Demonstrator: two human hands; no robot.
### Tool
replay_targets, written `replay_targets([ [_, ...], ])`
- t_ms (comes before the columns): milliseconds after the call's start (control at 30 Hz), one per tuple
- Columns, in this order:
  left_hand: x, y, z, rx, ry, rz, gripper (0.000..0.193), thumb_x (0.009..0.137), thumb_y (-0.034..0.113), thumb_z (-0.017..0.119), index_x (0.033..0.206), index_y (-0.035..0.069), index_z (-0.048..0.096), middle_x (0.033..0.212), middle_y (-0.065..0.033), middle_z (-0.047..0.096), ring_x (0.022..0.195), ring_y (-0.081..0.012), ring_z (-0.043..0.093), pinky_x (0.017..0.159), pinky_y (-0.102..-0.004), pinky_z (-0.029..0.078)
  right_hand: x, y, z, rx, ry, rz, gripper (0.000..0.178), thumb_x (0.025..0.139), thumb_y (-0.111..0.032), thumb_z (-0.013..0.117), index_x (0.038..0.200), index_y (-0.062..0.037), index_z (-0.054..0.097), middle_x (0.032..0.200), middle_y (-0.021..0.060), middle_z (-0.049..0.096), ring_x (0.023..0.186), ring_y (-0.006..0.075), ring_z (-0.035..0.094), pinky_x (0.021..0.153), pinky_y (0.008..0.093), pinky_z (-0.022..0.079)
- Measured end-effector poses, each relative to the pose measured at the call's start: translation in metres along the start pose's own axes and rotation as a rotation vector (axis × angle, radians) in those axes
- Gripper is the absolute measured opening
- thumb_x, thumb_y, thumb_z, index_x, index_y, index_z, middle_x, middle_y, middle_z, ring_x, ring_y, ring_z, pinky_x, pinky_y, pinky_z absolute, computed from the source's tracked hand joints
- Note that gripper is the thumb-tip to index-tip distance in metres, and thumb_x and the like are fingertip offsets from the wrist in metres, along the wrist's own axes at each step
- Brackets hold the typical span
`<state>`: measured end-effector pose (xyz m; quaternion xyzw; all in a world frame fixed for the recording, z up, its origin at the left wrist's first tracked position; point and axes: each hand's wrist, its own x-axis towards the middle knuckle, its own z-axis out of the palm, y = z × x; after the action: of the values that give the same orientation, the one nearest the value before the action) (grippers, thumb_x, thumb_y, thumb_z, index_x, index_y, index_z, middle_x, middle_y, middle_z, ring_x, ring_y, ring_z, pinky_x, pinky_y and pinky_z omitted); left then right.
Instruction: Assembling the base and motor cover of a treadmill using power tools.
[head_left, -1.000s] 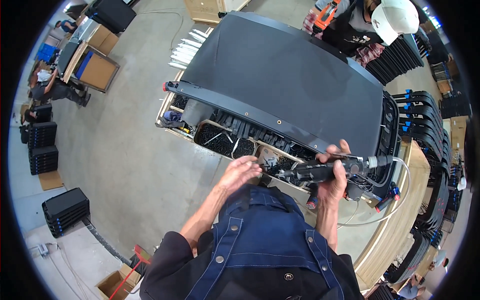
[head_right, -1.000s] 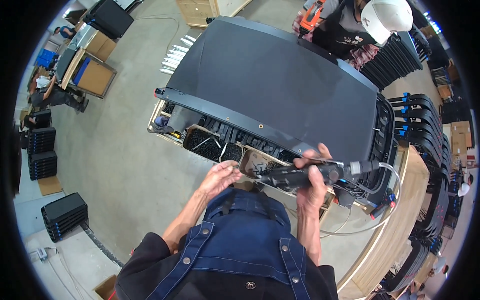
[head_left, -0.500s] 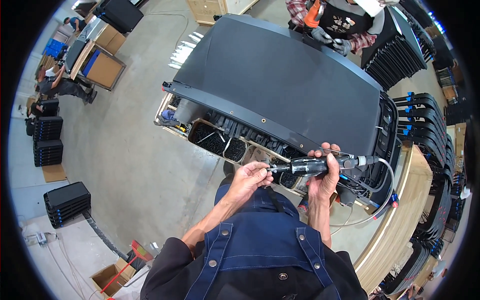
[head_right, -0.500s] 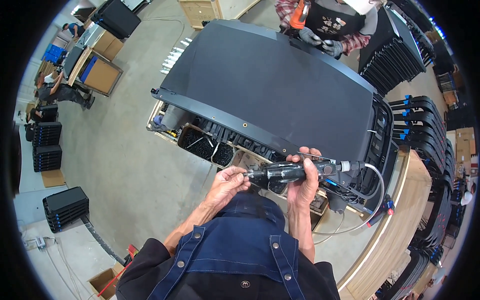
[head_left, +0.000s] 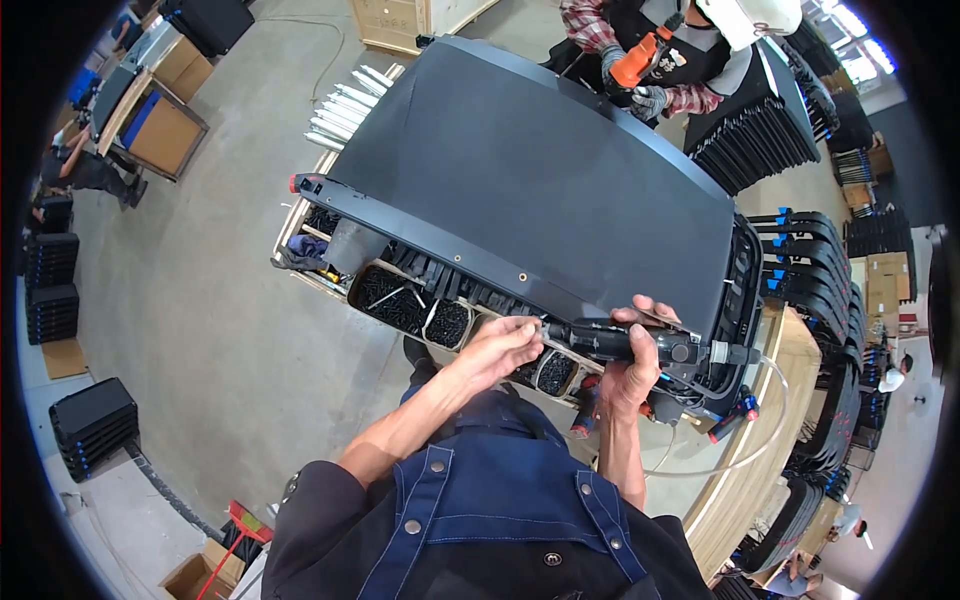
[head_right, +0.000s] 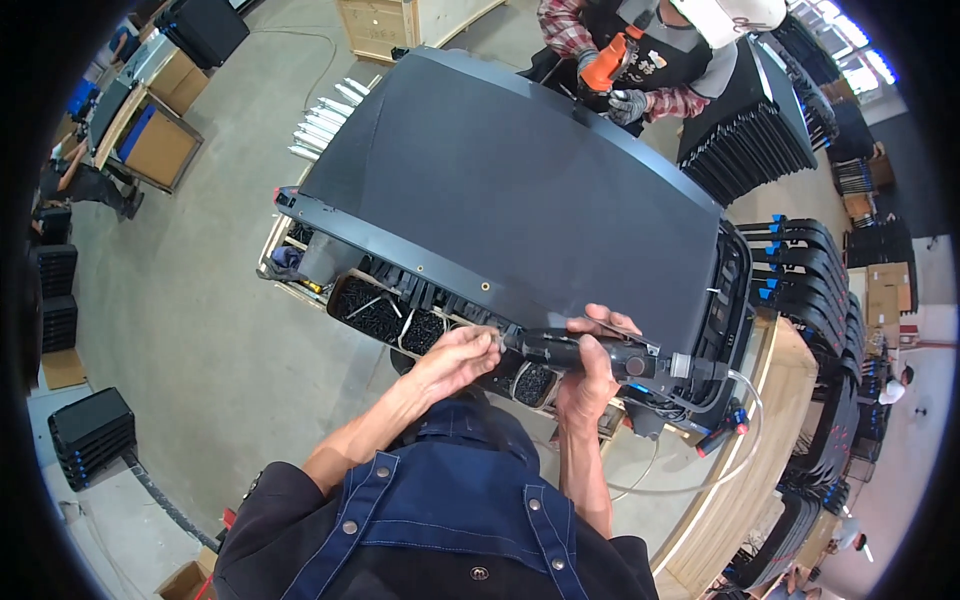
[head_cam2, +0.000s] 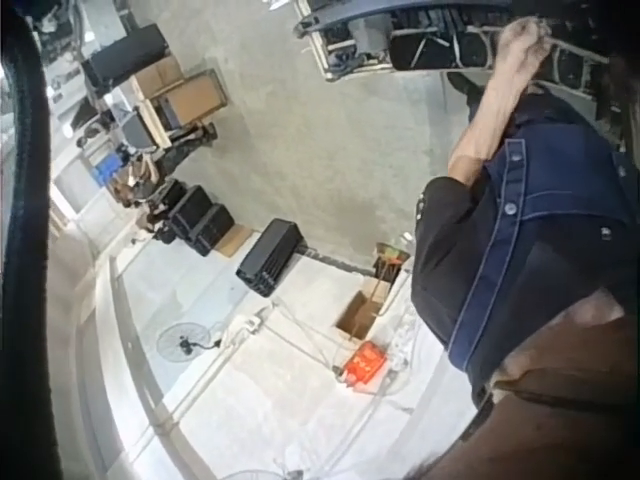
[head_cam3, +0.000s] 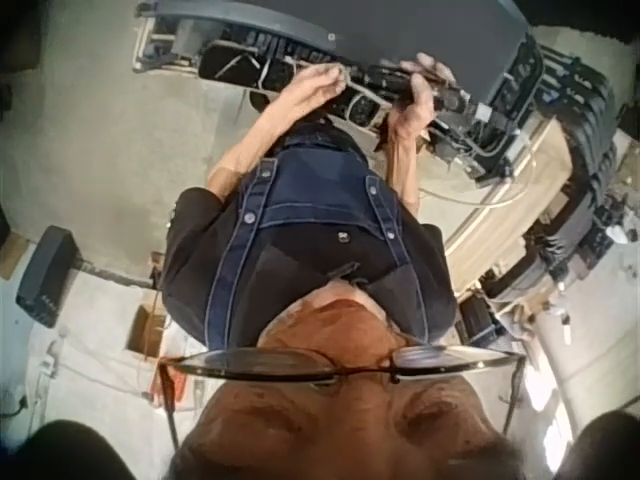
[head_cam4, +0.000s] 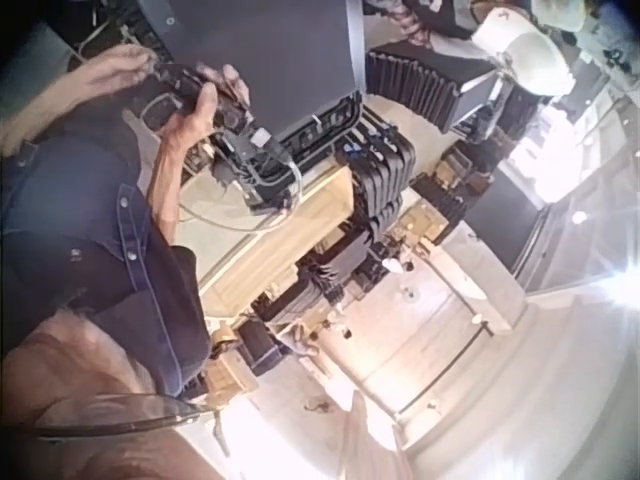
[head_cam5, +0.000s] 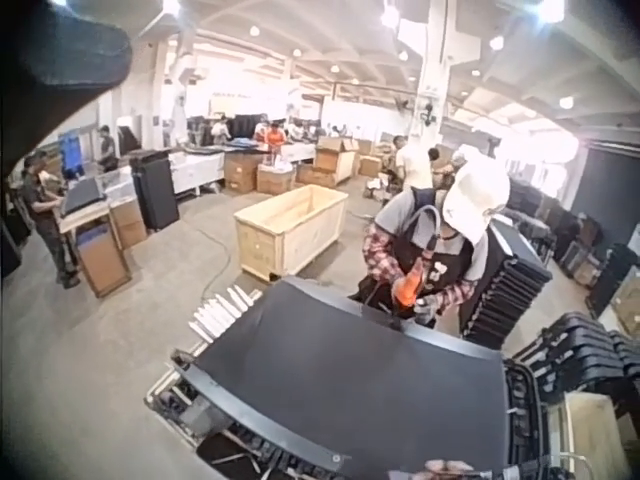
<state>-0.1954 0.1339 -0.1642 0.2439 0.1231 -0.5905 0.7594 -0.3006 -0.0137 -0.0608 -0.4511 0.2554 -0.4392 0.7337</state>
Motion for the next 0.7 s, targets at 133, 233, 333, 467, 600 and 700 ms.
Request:
replay_targets([
  [133,0.044,0.001,0.007,-0.398,-0.1,-0.058,0.02,0.101,0.027,0.061,0.105,0.008,0.065,0.079,0.0027,0.06,0.07,-0.0087,0.059,0.061,-0.0203,0.054,0.017,0.016,0.042,-0.206,-0.187,-0.227,0.048,0.083,-0.002,0.072,0.126,-0.007,0.051,0.12,0.017,0.064,0.105,0.0297,0.067,0.099,0.0438,0.051],
  [233,0.06,0.006,0.007,-0.523,-0.053,-0.102,0.024,0.1,0.034,0.061,0.093,0.011,0.062,0.074,0.0037,0.055,0.064,-0.0078,0.052,0.054,-0.0196,0.048,0.032,0.036,0.059,-0.292,-0.305,-0.254,0.045,0.082,0.008,0.069,0.12,-0.0035,0.049,0.12,0.0192,0.062,0.104,0.0295,0.068,0.096,0.0435,0.054],
  [333,0.067,0.008,0.012,-0.494,0.042,-0.124,0.029,0.099,0.038,0.062,0.086,0.013,0.056,0.072,0.0033,0.053,0.062,-0.0081,0.05,0.052,-0.0201,0.046,0.044,0.035,0.072,-0.349,-0.351,-0.214,0.045,0.082,0.007,0.07,0.121,-0.0032,0.049,0.12,0.019,0.062,0.103,0.0287,0.068,0.095,0.0427,0.055],
  [467,0.064,0.016,0.021,-0.483,0.115,-0.055,0.03,0.102,0.041,0.057,0.086,0.016,0.055,0.072,0.0061,0.048,0.061,-0.0067,0.044,0.053,-0.0192,0.041,0.055,0.038,0.096,-0.409,-0.267,-0.167,0.042,0.082,0.005,0.072,0.119,-0.0005,0.052,0.115,0.0192,0.064,0.098,0.027,0.07,0.092,0.0408,0.056],
  [600,0.052,0.016,0.013,-0.394,0.149,-0.114,0.03,0.102,0.041,0.057,0.091,0.014,0.059,0.073,0.0054,0.051,0.062,-0.0077,0.048,0.055,-0.021,0.043,0.055,0.04,0.102,-0.49,-0.3,-0.078,0.039,0.082,0.007,0.068,0.118,0.001,0.053,0.115,0.0193,0.064,0.097,0.0259,0.07,0.088,0.0391,0.057],
  [700,0.023,0.024,-0.004,0.099,0.155,-0.096,0.043,0.099,0.051,0.058,0.107,0.009,0.063,0.08,0.0034,0.06,0.07,-0.0106,0.06,0.06,-0.0254,0.05,0.067,0.046,0.091,-0.403,-0.6,-0.006,0.042,0.076,0.012,0.067,0.113,-0.0015,0.054,0.114,0.0178,0.065,0.098,0.0248,0.069,0.089,0.0392,0.057],
])
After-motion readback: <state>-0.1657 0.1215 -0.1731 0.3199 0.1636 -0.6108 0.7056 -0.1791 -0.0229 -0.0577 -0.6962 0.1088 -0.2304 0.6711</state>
